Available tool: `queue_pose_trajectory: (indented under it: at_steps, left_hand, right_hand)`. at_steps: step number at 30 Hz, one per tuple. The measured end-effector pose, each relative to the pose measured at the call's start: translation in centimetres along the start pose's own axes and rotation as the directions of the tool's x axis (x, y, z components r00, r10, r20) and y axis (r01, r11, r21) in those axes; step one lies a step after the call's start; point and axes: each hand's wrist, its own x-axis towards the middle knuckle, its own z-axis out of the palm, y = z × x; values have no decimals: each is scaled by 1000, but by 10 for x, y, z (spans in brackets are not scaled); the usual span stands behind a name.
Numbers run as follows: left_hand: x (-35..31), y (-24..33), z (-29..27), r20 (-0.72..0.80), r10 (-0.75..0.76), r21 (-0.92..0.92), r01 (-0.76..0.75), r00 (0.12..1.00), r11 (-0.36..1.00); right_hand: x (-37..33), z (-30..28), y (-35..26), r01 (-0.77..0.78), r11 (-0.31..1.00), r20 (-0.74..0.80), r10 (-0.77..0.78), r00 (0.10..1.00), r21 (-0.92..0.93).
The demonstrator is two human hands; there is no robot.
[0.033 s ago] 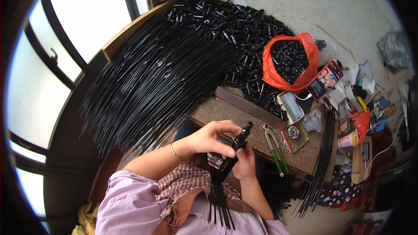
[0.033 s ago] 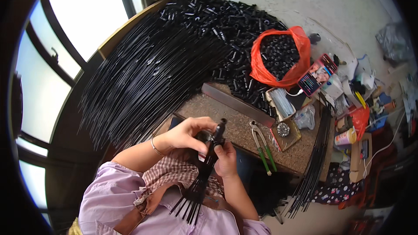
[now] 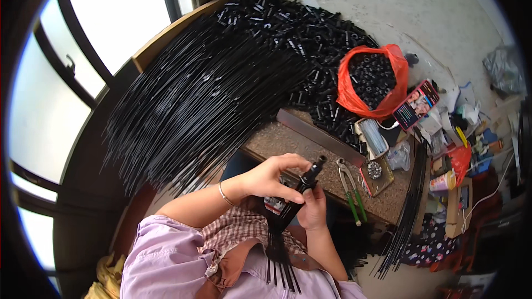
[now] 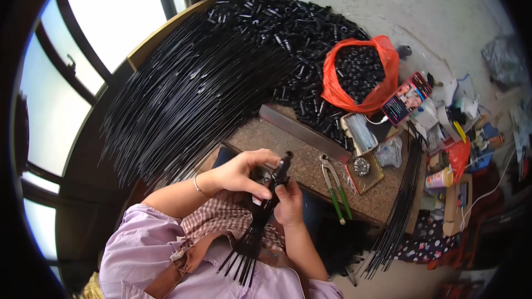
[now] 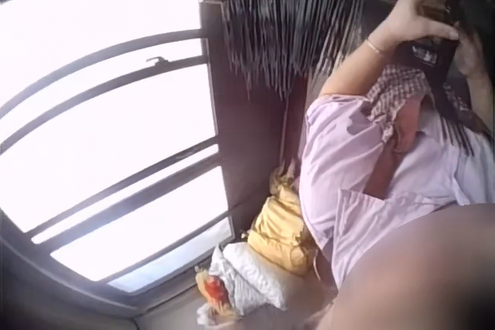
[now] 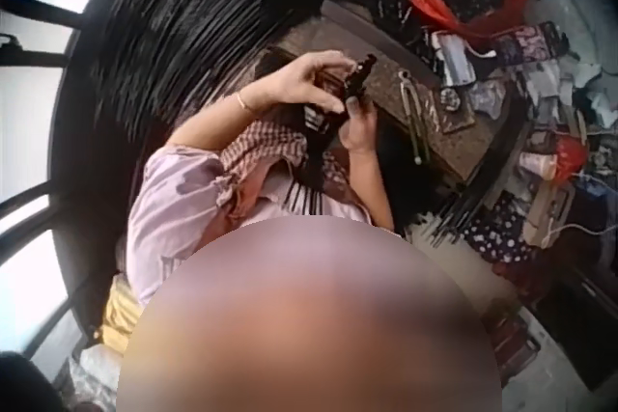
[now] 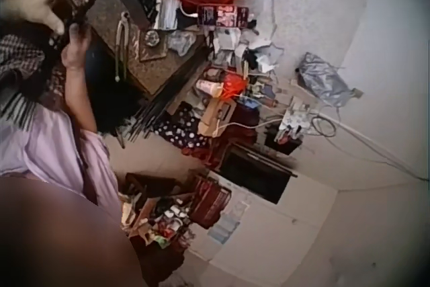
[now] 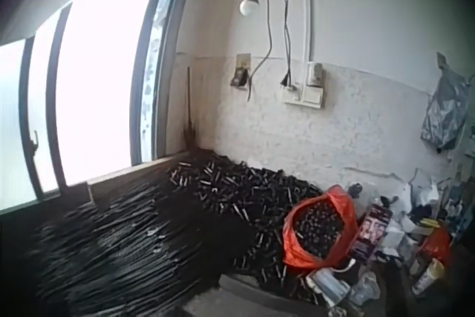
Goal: Assembling bundles of thin black rods by threading them through connectors and securing them with pliers.
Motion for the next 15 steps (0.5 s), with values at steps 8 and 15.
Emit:
queue_pose_trajectory:
  at_steps: [8,15]
  left_hand:
    - [-21,-2,-5,-112,-181,-9,181,977,983]
    - [-26,-28,-10,-99,-34,-357,-4,994,934]
  right_hand:
    - [-3,6,26,23,1000,34,-23,999,0]
    - [2,5,25,-22,998,85,17,996,61]
